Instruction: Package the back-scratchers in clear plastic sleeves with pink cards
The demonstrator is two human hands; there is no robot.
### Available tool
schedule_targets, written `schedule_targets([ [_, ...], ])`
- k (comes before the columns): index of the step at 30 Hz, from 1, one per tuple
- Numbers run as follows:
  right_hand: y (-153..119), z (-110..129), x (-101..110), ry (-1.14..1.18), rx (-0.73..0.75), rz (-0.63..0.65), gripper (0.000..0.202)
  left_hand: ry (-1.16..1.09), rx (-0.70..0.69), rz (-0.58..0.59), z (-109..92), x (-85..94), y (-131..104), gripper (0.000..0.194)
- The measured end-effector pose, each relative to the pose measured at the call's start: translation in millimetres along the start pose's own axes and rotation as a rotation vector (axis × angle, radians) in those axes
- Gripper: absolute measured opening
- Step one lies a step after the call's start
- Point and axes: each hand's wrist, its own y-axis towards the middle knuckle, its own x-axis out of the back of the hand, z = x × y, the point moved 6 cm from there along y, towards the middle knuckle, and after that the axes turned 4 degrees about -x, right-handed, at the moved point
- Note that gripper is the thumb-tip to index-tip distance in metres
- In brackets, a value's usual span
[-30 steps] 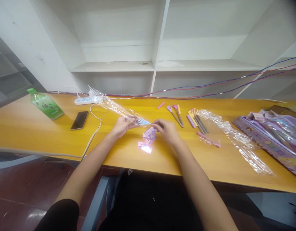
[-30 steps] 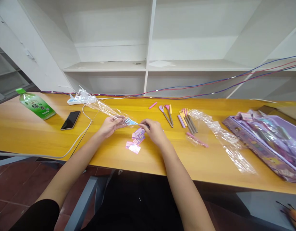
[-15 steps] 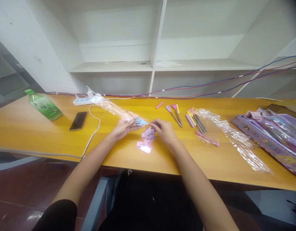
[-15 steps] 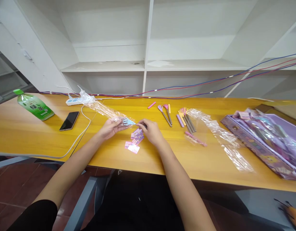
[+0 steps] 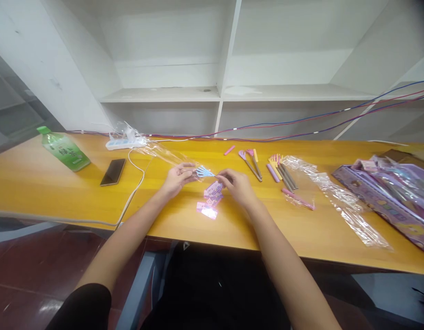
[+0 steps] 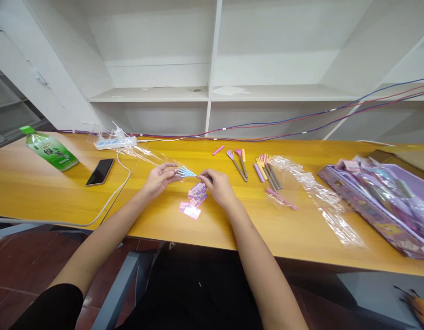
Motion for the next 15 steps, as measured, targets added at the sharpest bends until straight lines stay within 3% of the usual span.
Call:
schedule_targets([
  [6,-0.4,-1.4,0.4,0.021,-0.022,-0.005,0.04,-0.089,0.087,-0.051,1.1,3.8,0.4,0.035],
  [15,-0.8,-5.4,-3.4,0.046,-0.028,-0.003,0.04,-0.119,0.111,0.159,1.0,-17.2,-9.8,0.042],
])
